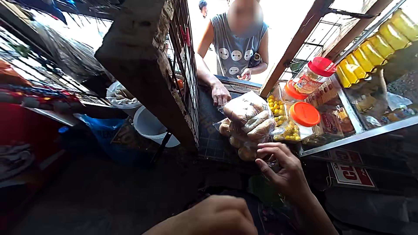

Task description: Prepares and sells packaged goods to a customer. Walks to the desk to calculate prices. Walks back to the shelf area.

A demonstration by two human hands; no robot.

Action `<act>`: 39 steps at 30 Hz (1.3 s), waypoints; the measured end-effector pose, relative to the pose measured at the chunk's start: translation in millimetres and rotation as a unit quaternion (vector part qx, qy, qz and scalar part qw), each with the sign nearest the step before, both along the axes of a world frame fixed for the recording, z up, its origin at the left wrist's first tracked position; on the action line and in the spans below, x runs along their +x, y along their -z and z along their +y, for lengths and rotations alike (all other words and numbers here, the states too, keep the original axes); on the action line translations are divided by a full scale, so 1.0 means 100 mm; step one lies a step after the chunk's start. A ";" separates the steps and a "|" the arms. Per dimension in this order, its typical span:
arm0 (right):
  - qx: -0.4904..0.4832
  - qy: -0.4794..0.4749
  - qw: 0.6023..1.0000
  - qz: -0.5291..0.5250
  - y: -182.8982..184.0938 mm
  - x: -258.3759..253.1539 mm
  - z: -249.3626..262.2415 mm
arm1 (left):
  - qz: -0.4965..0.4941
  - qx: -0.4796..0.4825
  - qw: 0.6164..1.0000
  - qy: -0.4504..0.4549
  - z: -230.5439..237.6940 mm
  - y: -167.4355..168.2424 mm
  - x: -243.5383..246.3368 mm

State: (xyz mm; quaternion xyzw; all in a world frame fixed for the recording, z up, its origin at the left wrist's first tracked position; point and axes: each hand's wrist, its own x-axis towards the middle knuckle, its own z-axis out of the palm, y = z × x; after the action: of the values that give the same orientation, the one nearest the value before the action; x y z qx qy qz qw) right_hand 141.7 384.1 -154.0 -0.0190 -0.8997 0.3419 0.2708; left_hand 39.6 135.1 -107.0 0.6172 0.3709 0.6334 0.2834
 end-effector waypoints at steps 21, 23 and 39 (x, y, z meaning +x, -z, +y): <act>-0.013 0.162 0.987 0.017 0.36 -0.27 0.43 | -0.244 -0.254 0.924 -0.150 0.23 1.19 -0.26; -0.054 0.171 0.983 0.044 0.48 -0.14 0.41 | -0.245 -0.271 0.914 -0.175 0.28 1.23 -0.29; 0.435 0.204 0.877 0.022 0.58 -0.66 -0.27 | -0.095 -0.405 0.809 -0.415 1.18 1.05 -1.00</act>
State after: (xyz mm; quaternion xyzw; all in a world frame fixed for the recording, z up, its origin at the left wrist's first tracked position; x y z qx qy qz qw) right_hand 75.3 356.8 -211.9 -0.0754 -0.9278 -0.1460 0.3350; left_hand -60.5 253.6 -211.9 0.1705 0.7856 0.5388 0.2521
